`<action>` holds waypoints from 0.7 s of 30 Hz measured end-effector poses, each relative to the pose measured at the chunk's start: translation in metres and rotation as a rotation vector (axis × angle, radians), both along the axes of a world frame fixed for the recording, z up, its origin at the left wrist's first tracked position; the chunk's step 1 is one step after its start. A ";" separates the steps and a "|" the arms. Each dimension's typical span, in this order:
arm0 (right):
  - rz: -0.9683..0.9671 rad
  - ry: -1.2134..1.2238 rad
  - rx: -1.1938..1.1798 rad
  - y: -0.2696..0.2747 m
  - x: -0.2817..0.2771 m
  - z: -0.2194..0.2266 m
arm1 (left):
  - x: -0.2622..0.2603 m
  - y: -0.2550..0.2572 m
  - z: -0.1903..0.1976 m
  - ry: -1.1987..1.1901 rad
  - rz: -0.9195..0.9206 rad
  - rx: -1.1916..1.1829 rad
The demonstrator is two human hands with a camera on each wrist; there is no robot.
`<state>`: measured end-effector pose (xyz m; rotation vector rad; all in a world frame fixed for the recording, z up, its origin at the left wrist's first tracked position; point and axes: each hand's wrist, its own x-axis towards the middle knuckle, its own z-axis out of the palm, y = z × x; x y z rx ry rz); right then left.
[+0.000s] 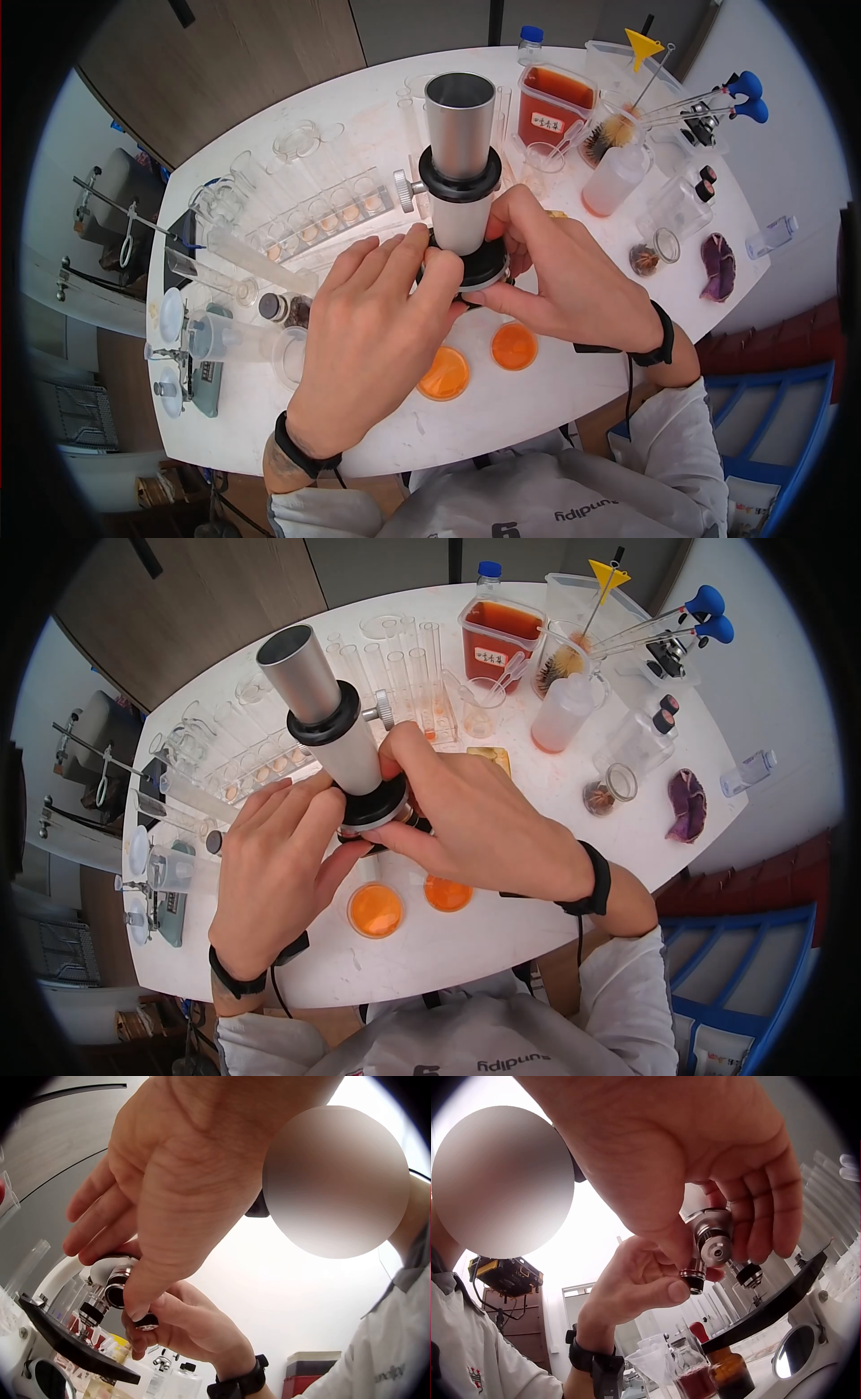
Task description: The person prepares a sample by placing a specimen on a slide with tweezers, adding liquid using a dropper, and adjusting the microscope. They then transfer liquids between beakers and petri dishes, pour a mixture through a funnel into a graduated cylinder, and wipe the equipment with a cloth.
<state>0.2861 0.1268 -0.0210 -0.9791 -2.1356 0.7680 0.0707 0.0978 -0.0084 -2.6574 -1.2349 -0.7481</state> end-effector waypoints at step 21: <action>-0.009 -0.095 0.010 -0.007 0.012 0.014 | -0.018 -0.011 0.010 0.072 -0.033 -0.001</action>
